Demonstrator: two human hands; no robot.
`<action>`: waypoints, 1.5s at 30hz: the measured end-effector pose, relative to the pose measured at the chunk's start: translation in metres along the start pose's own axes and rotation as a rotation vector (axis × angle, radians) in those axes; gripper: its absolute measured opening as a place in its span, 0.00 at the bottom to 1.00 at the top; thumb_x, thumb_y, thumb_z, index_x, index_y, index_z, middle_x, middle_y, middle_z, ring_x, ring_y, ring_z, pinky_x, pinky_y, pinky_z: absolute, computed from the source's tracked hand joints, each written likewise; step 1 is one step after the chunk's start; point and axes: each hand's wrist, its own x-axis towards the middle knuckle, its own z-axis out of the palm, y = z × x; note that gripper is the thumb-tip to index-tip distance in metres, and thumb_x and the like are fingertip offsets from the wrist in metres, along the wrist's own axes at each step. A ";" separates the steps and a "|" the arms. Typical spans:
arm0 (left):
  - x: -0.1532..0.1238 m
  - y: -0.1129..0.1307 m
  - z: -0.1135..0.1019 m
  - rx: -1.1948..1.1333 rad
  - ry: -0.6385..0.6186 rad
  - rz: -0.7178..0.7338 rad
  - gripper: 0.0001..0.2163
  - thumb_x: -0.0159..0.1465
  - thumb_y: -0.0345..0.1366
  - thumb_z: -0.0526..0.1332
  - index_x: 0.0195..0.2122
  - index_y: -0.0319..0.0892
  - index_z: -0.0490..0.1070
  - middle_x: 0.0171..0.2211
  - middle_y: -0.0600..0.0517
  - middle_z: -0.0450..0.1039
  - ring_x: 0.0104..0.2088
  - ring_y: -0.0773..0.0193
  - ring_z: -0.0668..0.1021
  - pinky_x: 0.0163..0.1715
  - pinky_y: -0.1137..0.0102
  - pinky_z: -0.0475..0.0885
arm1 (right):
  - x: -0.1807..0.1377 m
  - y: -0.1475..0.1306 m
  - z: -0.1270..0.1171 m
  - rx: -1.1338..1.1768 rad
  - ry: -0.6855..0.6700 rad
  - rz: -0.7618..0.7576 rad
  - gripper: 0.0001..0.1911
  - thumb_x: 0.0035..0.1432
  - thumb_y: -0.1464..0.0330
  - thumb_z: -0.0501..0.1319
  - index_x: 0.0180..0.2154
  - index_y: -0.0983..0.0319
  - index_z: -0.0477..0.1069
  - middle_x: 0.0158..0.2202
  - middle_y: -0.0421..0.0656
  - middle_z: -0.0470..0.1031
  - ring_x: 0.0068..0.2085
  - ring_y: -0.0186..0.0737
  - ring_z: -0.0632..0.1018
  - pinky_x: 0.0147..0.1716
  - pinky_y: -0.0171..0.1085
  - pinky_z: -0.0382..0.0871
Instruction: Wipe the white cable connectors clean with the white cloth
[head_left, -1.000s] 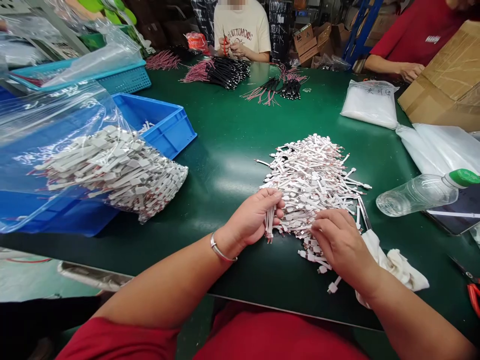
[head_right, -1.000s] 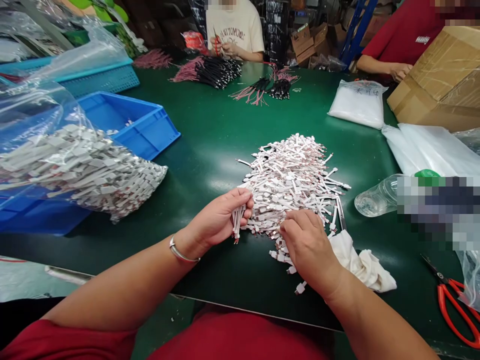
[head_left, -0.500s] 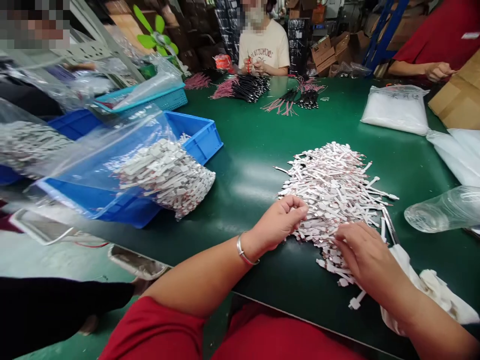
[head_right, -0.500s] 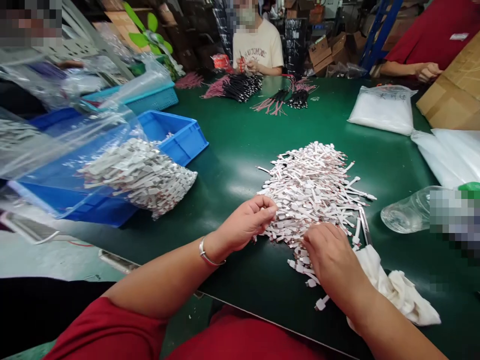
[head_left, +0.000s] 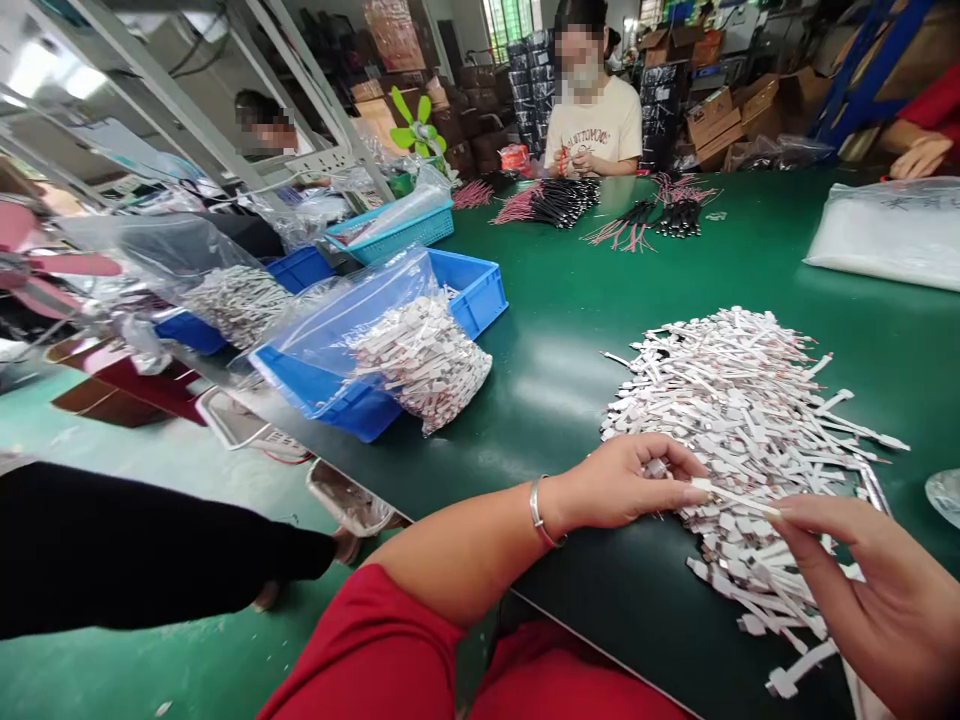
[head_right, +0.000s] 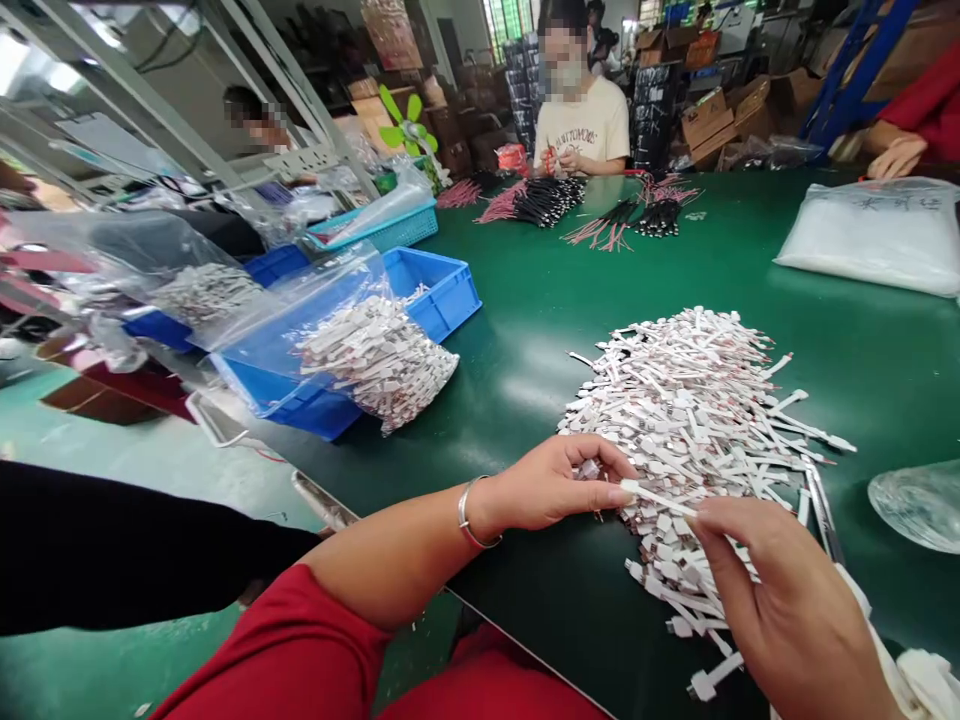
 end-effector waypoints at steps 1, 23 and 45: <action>-0.001 0.001 0.000 -0.004 0.008 0.010 0.10 0.54 0.37 0.68 0.34 0.38 0.74 0.27 0.53 0.69 0.26 0.71 0.67 0.27 0.73 0.61 | 0.002 -0.003 -0.002 -0.019 -0.024 -0.016 0.08 0.60 0.65 0.60 0.42 0.56 0.70 0.37 0.43 0.76 0.38 0.44 0.77 0.41 0.43 0.69; -0.003 0.010 0.003 0.064 -0.031 -0.072 0.16 0.58 0.49 0.62 0.27 0.38 0.68 0.19 0.56 0.63 0.19 0.73 0.62 0.20 0.76 0.56 | 0.021 -0.033 -0.008 0.123 -0.122 0.121 0.07 0.63 0.68 0.56 0.34 0.60 0.72 0.30 0.42 0.77 0.32 0.38 0.76 0.33 0.36 0.70; 0.009 0.002 0.000 -0.568 0.089 -0.336 0.08 0.55 0.37 0.62 0.30 0.38 0.67 0.25 0.53 0.68 0.20 0.71 0.71 0.18 0.77 0.68 | 0.034 -0.014 0.018 -0.216 -0.115 0.007 0.06 0.61 0.70 0.59 0.40 0.61 0.73 0.36 0.47 0.71 0.40 0.45 0.70 0.41 0.44 0.66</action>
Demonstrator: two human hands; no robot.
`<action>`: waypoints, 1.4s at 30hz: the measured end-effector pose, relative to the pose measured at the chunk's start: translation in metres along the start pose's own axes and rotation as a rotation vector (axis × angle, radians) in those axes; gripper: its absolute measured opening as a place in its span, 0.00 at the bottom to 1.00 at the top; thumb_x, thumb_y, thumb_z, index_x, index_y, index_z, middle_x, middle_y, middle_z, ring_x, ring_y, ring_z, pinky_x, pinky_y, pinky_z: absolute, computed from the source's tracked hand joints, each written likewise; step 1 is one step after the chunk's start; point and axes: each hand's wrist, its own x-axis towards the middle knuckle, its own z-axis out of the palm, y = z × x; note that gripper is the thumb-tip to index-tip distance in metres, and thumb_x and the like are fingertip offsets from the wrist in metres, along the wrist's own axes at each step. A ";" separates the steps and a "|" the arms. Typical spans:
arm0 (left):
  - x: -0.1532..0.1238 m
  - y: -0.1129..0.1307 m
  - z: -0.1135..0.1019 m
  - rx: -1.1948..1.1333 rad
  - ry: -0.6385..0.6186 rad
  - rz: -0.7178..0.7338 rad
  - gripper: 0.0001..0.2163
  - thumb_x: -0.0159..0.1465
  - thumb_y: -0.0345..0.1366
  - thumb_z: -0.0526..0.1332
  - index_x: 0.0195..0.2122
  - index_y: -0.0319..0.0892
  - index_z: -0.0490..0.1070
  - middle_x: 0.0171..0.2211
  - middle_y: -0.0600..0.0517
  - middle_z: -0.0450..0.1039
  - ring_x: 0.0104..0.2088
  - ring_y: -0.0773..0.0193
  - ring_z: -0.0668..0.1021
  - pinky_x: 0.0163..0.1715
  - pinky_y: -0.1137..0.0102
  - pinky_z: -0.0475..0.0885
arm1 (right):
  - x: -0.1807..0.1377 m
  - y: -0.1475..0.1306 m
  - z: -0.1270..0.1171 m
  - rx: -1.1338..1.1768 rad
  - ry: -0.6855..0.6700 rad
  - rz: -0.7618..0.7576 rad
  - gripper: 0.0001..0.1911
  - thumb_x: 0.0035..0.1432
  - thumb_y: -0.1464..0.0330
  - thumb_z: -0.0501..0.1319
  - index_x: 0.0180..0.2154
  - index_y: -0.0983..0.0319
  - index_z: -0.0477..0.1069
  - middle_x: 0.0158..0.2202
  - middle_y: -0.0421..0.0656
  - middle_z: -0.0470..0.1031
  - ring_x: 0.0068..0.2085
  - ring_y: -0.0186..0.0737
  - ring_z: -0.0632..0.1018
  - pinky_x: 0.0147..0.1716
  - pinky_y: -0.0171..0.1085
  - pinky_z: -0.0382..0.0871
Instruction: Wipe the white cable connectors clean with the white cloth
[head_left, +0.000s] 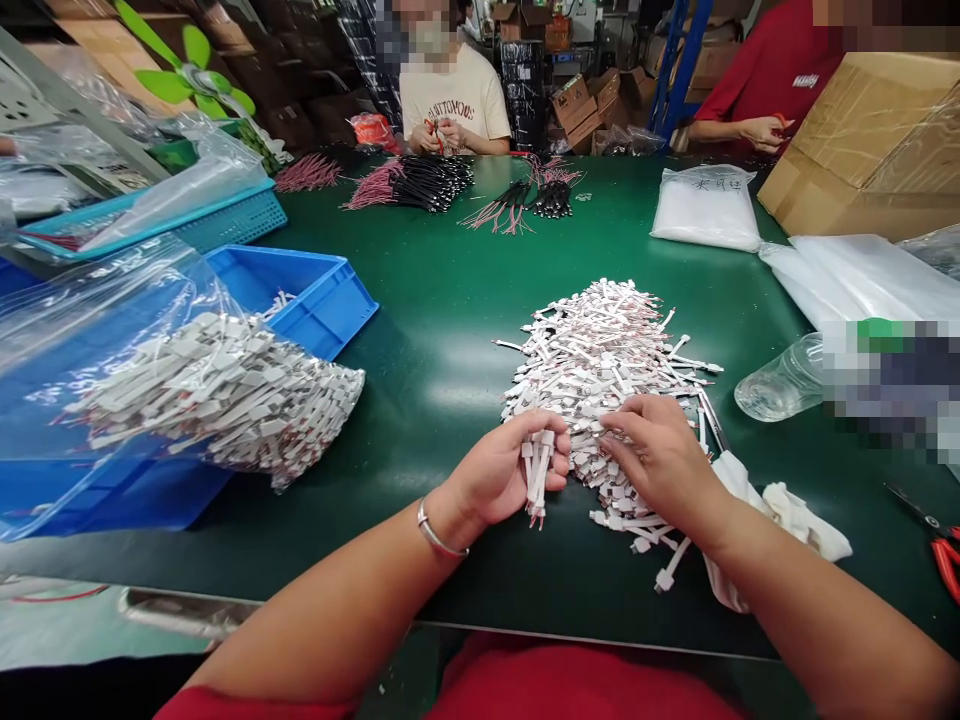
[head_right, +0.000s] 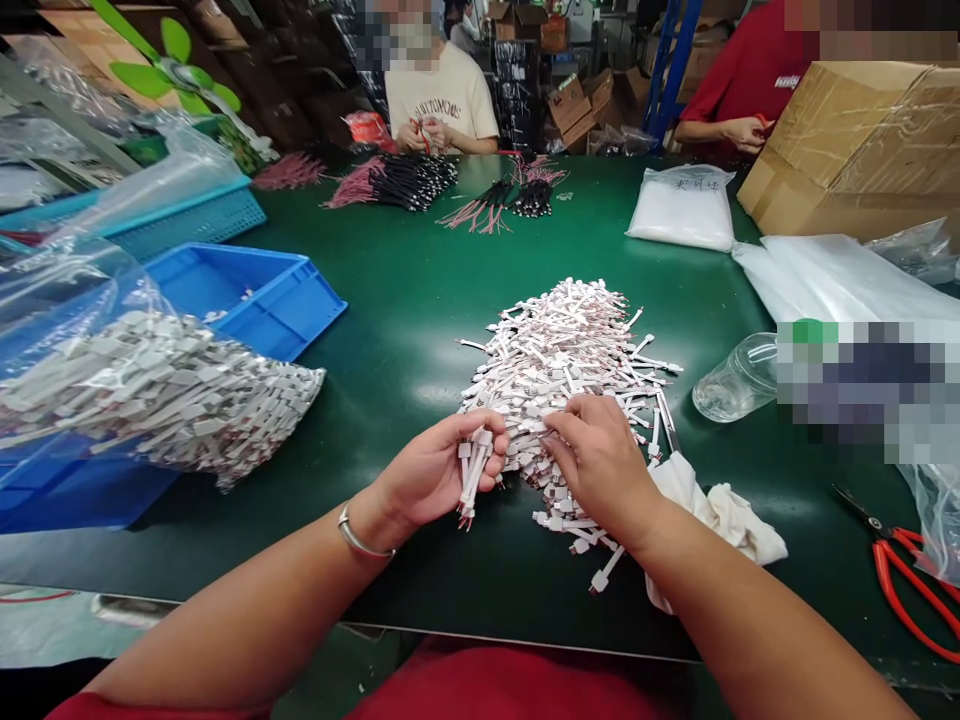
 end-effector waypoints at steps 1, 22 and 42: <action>0.000 -0.001 0.000 0.046 0.002 -0.002 0.10 0.54 0.38 0.64 0.31 0.38 0.67 0.26 0.53 0.69 0.20 0.71 0.72 0.17 0.78 0.67 | 0.001 0.001 0.001 -0.006 -0.019 -0.005 0.05 0.60 0.71 0.58 0.39 0.62 0.73 0.36 0.47 0.70 0.40 0.44 0.70 0.41 0.44 0.66; -0.015 -0.001 0.008 0.790 0.023 0.199 0.12 0.60 0.46 0.60 0.34 0.41 0.66 0.18 0.60 0.64 0.15 0.76 0.61 0.16 0.79 0.57 | -0.015 -0.001 -0.014 0.120 0.079 -0.135 0.10 0.60 0.74 0.60 0.44 0.61 0.70 0.36 0.44 0.77 0.37 0.40 0.75 0.39 0.42 0.68; -0.008 -0.009 0.001 0.520 -0.040 0.184 0.17 0.57 0.49 0.63 0.35 0.39 0.69 0.19 0.57 0.64 0.16 0.76 0.60 0.13 0.79 0.51 | -0.016 -0.008 -0.025 0.372 -0.105 0.101 0.08 0.63 0.68 0.56 0.35 0.60 0.72 0.30 0.41 0.76 0.33 0.36 0.75 0.36 0.36 0.66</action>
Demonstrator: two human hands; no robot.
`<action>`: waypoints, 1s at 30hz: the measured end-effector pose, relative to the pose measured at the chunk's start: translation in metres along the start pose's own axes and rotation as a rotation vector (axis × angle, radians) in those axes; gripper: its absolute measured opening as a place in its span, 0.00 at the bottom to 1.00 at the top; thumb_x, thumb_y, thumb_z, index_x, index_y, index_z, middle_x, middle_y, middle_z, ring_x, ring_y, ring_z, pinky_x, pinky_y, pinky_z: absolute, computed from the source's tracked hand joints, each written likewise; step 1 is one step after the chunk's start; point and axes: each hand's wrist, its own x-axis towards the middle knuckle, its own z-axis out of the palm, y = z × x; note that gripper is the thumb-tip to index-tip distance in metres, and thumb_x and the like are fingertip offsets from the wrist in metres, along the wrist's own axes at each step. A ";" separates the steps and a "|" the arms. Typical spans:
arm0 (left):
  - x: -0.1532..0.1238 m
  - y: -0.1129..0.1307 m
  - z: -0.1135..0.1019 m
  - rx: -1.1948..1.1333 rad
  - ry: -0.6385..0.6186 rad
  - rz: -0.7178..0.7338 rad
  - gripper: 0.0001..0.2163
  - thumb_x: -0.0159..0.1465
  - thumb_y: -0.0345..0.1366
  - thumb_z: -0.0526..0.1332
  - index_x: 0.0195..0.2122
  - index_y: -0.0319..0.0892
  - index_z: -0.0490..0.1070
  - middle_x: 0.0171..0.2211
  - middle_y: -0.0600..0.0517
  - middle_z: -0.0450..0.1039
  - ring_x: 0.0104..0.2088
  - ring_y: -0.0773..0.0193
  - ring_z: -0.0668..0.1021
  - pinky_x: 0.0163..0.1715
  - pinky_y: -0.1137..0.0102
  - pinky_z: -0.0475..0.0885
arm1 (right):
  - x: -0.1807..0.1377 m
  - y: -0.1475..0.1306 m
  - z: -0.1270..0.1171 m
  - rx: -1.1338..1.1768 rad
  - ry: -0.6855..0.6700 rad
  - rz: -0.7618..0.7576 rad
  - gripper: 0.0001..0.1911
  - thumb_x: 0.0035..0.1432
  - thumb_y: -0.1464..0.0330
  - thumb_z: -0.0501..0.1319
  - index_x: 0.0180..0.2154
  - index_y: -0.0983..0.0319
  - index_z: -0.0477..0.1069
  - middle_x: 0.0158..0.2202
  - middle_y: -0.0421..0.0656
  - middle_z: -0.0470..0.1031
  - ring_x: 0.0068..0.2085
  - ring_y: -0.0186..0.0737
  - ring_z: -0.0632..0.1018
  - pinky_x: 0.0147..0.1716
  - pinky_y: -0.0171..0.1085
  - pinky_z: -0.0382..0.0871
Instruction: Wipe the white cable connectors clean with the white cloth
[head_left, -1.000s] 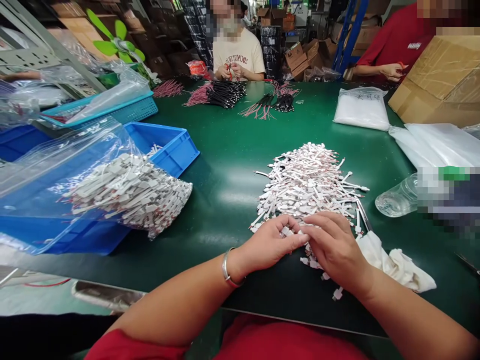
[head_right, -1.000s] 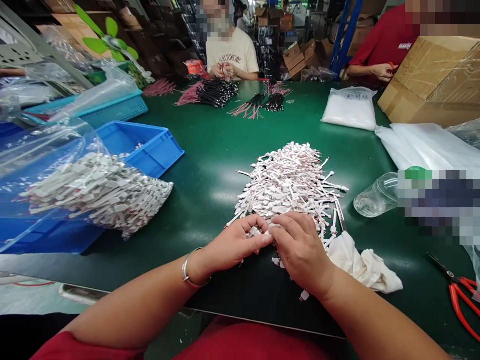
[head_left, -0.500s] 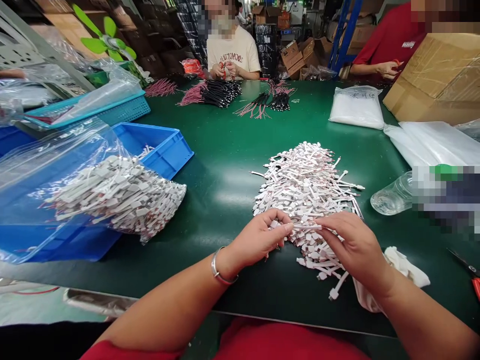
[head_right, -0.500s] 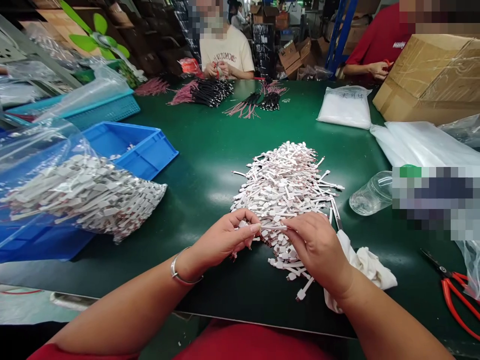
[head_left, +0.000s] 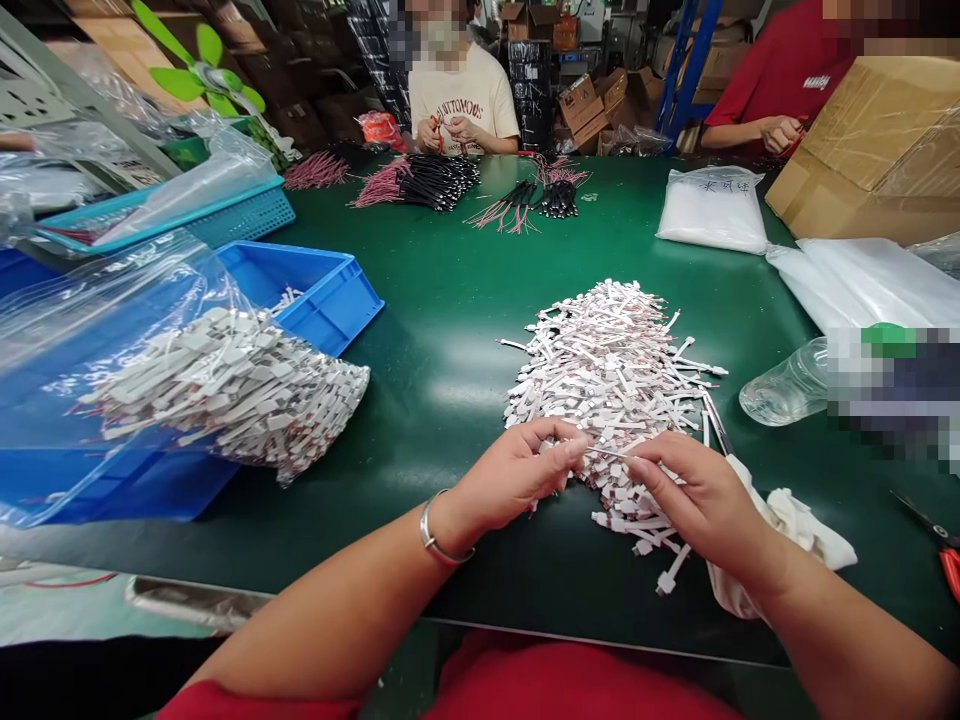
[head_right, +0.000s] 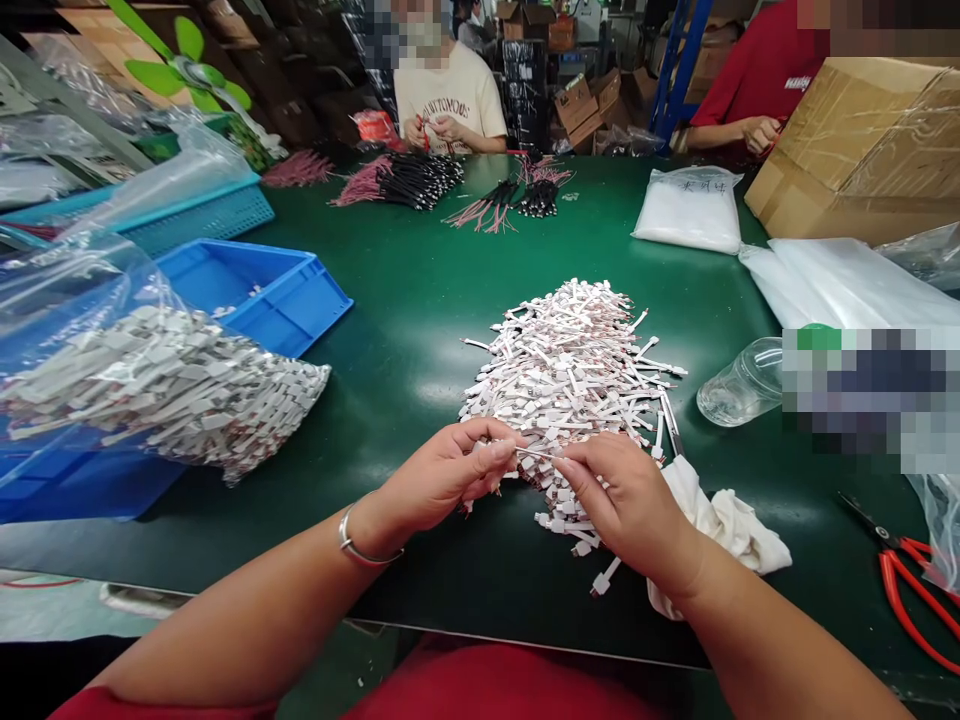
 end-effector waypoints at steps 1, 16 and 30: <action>0.000 0.000 0.001 -0.005 0.004 -0.002 0.17 0.56 0.50 0.63 0.32 0.39 0.68 0.20 0.57 0.63 0.16 0.76 0.60 0.13 0.79 0.51 | 0.000 -0.003 0.000 0.063 -0.043 0.073 0.11 0.64 0.66 0.54 0.32 0.61 0.71 0.28 0.40 0.74 0.31 0.35 0.73 0.33 0.35 0.66; -0.002 0.006 0.003 0.027 0.093 -0.079 0.15 0.56 0.47 0.63 0.28 0.41 0.64 0.15 0.60 0.57 0.15 0.75 0.58 0.12 0.79 0.50 | -0.002 -0.014 0.015 0.154 -0.247 0.185 0.19 0.65 0.62 0.50 0.23 0.61 0.63 0.21 0.39 0.64 0.25 0.34 0.66 0.27 0.34 0.60; 0.006 0.006 -0.002 -0.600 0.029 -0.237 0.09 0.54 0.37 0.64 0.30 0.36 0.69 0.25 0.52 0.70 0.20 0.70 0.74 0.20 0.75 0.72 | 0.012 0.040 -0.003 -0.327 0.076 0.109 0.07 0.58 0.63 0.62 0.35 0.59 0.71 0.37 0.45 0.74 0.41 0.46 0.72 0.43 0.45 0.64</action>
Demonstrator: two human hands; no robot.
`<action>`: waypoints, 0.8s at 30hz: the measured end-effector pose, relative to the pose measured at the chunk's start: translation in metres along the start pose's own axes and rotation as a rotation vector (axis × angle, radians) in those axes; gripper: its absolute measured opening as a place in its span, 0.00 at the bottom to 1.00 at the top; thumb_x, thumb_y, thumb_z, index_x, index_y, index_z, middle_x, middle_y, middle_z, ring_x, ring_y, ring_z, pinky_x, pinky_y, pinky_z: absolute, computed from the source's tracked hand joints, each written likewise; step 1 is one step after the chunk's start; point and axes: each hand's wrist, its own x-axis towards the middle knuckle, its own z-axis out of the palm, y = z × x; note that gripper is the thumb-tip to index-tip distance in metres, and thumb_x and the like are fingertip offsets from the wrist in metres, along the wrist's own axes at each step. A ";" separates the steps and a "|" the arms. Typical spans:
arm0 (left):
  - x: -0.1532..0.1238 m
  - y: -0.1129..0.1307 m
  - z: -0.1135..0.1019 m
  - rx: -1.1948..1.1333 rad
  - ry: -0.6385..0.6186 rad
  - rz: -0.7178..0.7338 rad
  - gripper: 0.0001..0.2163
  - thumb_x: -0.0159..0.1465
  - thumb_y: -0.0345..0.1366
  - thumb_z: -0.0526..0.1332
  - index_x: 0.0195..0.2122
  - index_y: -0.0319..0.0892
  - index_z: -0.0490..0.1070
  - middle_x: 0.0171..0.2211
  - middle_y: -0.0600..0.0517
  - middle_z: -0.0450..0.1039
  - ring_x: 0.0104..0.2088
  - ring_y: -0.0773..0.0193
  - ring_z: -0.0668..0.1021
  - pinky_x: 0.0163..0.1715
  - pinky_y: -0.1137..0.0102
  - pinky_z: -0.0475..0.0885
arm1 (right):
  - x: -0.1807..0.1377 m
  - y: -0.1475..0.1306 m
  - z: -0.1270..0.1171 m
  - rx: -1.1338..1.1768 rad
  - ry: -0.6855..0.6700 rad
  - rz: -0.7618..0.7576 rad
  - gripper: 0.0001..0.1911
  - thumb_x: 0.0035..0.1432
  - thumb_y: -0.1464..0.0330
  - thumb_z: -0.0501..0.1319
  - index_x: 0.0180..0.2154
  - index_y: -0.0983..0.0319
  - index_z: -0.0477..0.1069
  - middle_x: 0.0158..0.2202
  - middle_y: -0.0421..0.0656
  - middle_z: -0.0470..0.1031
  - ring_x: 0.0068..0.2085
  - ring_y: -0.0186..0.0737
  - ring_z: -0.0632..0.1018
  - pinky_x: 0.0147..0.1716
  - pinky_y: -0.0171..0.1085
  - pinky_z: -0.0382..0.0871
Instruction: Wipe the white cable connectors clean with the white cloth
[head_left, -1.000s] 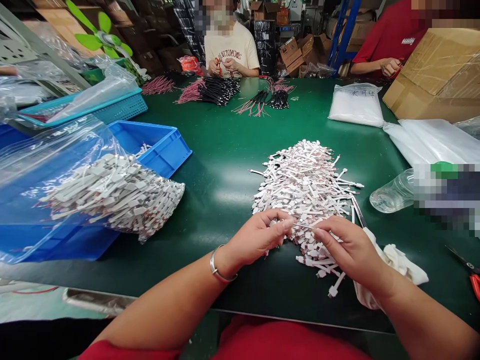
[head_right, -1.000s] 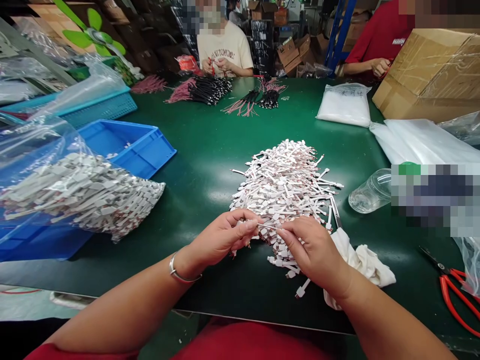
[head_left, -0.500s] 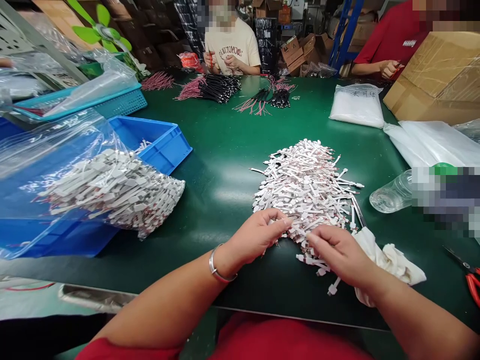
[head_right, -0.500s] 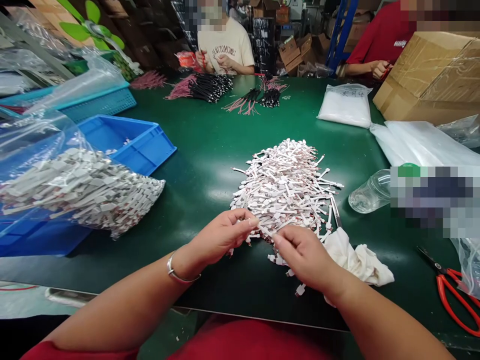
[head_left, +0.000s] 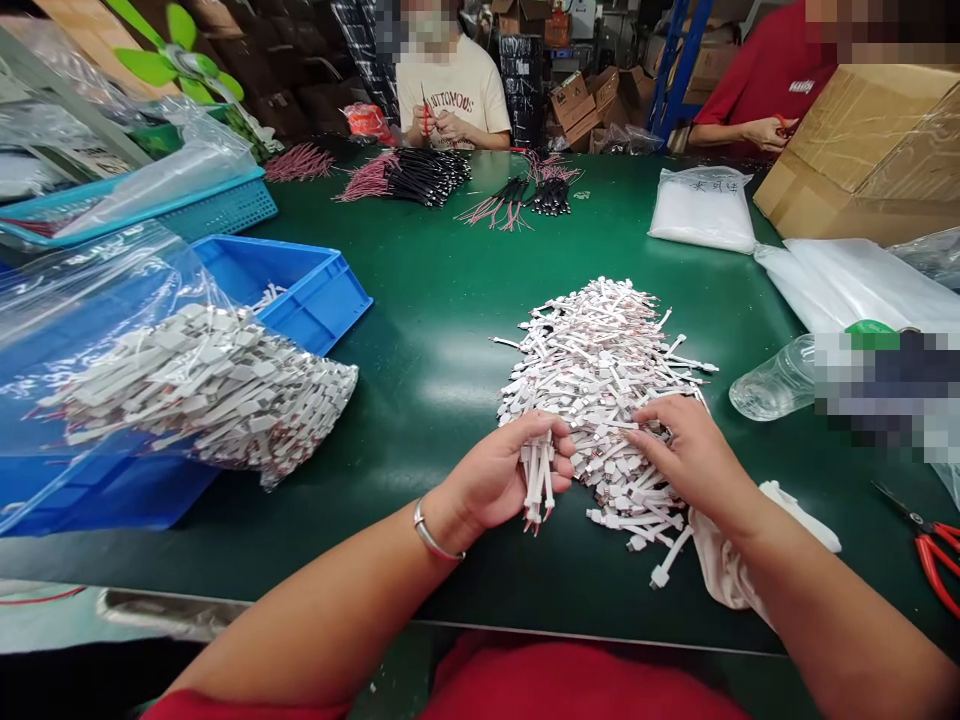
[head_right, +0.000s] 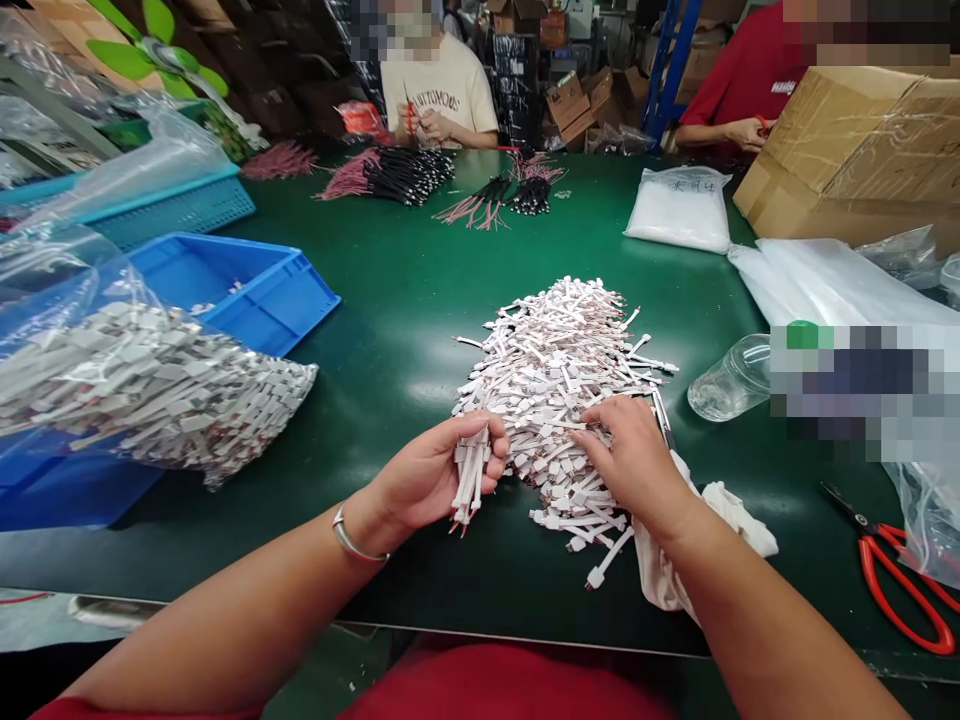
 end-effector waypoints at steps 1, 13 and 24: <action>0.000 0.000 0.000 0.010 0.007 0.000 0.10 0.54 0.37 0.64 0.33 0.37 0.69 0.25 0.52 0.70 0.21 0.69 0.74 0.21 0.75 0.72 | 0.001 0.001 0.000 0.007 -0.026 0.002 0.06 0.58 0.63 0.62 0.34 0.59 0.71 0.36 0.44 0.74 0.41 0.46 0.72 0.43 0.45 0.63; -0.001 -0.010 0.003 0.374 0.077 0.115 0.21 0.50 0.41 0.70 0.40 0.40 0.65 0.21 0.60 0.62 0.16 0.78 0.60 0.14 0.81 0.47 | -0.008 -0.023 -0.011 0.092 0.097 -0.141 0.03 0.61 0.67 0.60 0.34 0.59 0.69 0.33 0.43 0.74 0.38 0.42 0.71 0.41 0.43 0.64; 0.000 -0.014 -0.004 0.496 0.033 0.215 0.14 0.56 0.46 0.65 0.34 0.41 0.67 0.17 0.60 0.62 0.14 0.77 0.56 0.14 0.78 0.47 | -0.015 -0.033 -0.008 0.215 0.089 -0.123 0.05 0.61 0.65 0.59 0.33 0.58 0.70 0.31 0.43 0.75 0.36 0.42 0.75 0.37 0.41 0.69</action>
